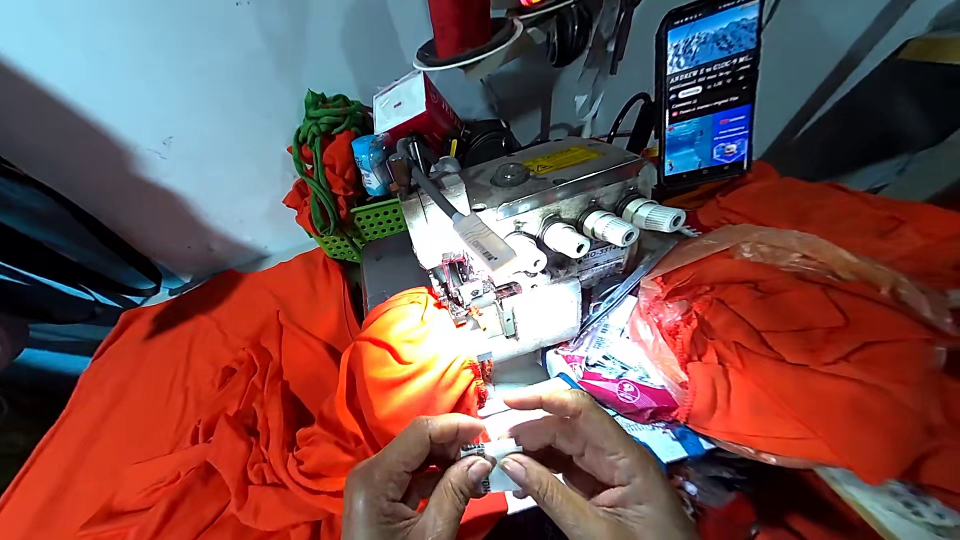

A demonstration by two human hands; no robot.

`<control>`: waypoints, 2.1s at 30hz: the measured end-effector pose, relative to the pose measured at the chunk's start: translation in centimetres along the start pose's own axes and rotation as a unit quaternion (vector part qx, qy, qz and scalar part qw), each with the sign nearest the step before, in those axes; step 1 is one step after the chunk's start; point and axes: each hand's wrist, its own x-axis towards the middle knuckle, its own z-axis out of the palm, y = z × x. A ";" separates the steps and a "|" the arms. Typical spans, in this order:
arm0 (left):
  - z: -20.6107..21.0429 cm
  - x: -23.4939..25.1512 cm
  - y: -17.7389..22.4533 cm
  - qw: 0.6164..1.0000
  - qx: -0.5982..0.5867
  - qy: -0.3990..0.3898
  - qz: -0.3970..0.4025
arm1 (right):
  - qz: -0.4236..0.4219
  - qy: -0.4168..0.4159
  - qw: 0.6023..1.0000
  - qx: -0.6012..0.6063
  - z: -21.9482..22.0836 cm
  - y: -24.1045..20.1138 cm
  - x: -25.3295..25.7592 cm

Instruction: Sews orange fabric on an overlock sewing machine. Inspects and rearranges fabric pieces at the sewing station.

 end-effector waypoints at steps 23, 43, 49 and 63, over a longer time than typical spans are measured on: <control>-0.4 2.5 -1.5 0.993 0.077 -0.089 0.016 | -0.024 0.011 1.000 0.002 -1.4 1.6 0.8; -4.0 8.5 0.0 0.967 0.235 0.012 0.095 | 0.085 0.106 0.990 0.033 2.4 6.5 3.0; -2.1 9.8 -3.8 0.945 0.320 0.002 0.066 | 0.019 0.108 0.994 -0.004 1.8 6.8 2.3; -1.7 9.7 -4.6 0.928 0.358 0.032 0.100 | -0.052 0.018 0.989 -0.136 0.6 6.6 2.7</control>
